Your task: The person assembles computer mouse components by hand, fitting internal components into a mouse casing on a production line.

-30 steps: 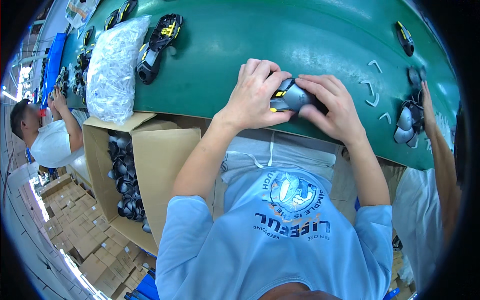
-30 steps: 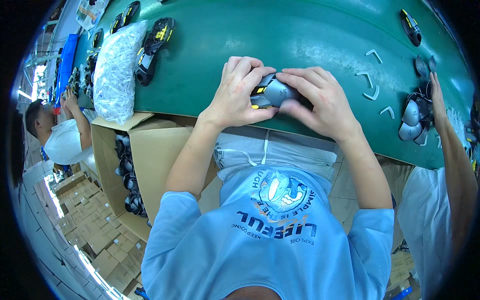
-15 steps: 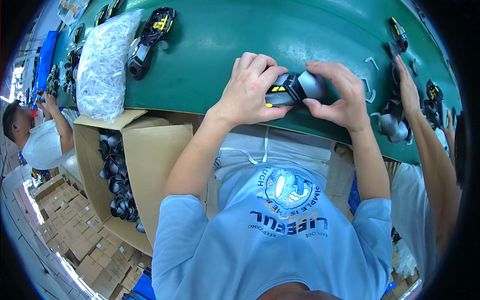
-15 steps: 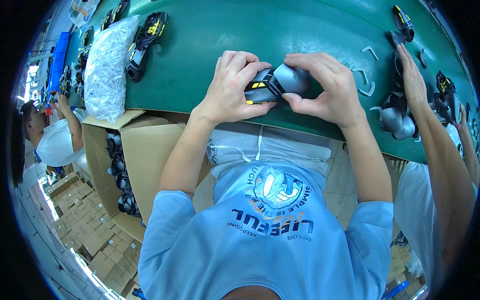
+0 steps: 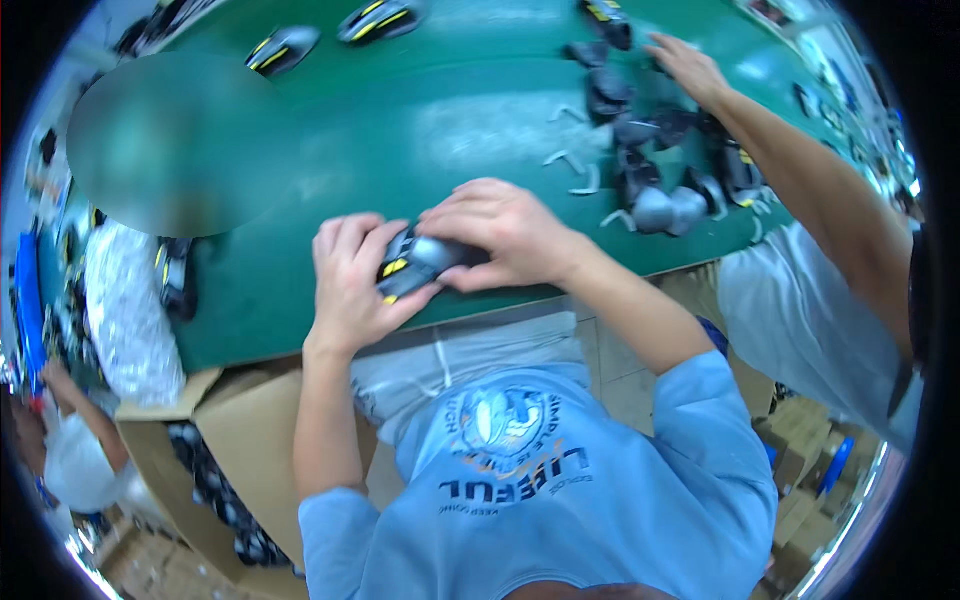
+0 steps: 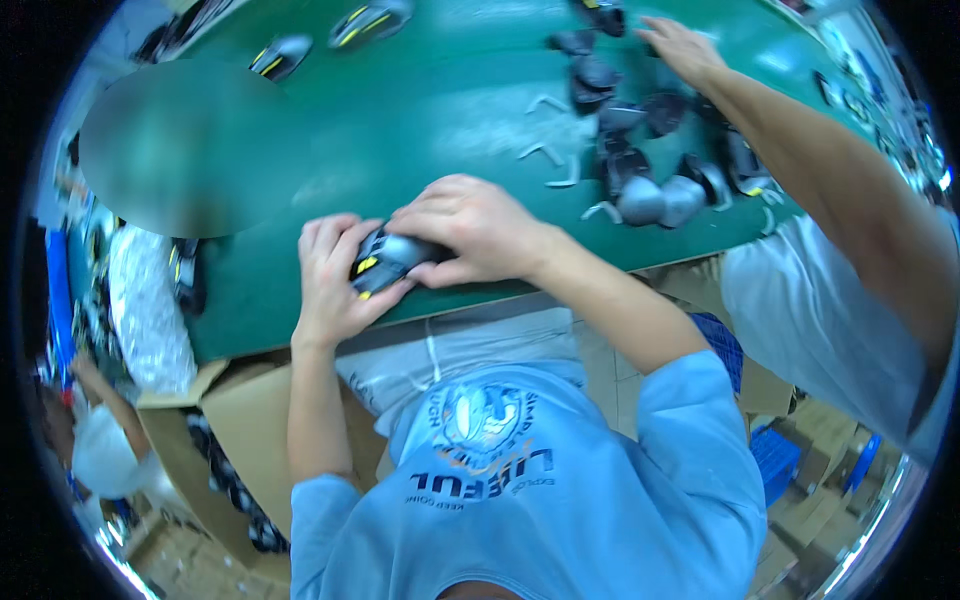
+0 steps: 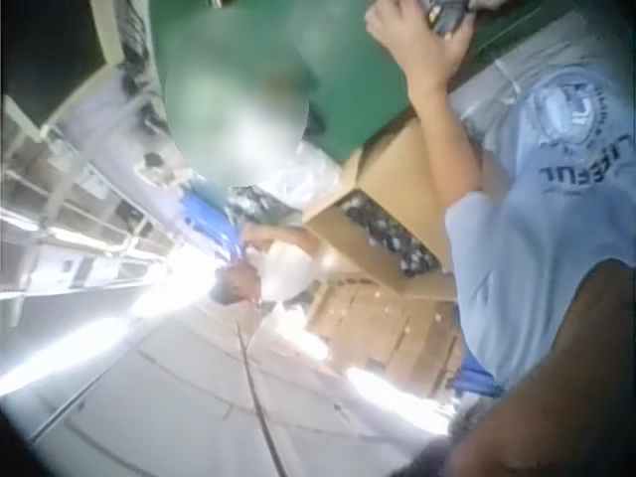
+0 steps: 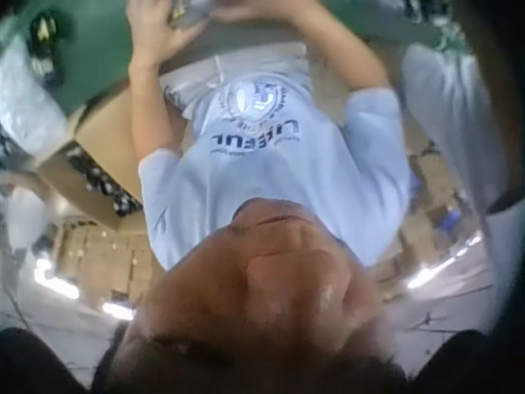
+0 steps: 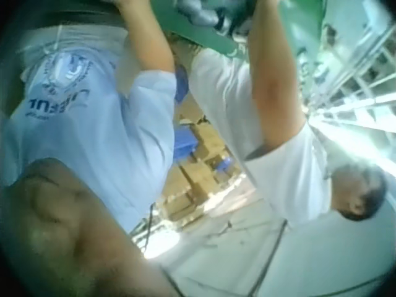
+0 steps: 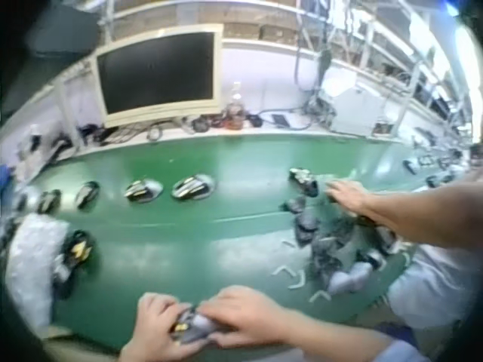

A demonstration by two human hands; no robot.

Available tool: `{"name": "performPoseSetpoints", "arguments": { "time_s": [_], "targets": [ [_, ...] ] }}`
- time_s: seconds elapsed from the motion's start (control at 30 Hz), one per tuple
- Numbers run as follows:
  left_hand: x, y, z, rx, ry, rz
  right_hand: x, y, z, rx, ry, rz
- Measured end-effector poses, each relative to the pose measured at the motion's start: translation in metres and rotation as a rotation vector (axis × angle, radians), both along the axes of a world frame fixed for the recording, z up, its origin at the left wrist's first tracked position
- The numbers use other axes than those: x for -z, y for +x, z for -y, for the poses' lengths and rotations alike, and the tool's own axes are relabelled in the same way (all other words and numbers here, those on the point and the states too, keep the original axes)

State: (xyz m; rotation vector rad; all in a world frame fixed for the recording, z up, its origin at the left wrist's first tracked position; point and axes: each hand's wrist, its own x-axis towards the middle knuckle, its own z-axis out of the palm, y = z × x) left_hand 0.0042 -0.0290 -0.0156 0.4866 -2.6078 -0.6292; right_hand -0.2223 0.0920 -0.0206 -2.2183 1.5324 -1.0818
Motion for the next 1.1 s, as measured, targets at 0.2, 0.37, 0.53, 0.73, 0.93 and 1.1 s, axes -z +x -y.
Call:
{"name": "performPoseSetpoints", "arguments": {
  "time_s": [0.2,0.37,0.53,0.73,0.93,1.1],
  "targets": [
    [-0.003,-0.004,-0.003,0.014,0.007,0.027,-0.001,-0.001,0.0,-0.048,0.073,0.028],
    [-0.007,-0.006,0.003,0.062,-0.024,-0.004,-0.003,-0.013,-0.01,-0.015,0.08,-0.086],
    [0.005,-0.008,0.003,0.033,0.007,-0.016,-0.009,-0.012,-0.011,0.005,0.111,-0.121],
    [0.006,0.001,0.004,0.036,0.016,-0.028,-0.014,-0.009,-0.011,0.068,0.173,-0.196],
    [0.004,0.001,0.002,0.045,-0.032,-0.061,-0.015,0.001,-0.006,0.104,0.081,-0.164],
    [-0.003,-0.015,-0.03,0.094,-0.161,-0.308,-0.006,0.039,0.001,0.283,0.164,0.698]
  ]
}}
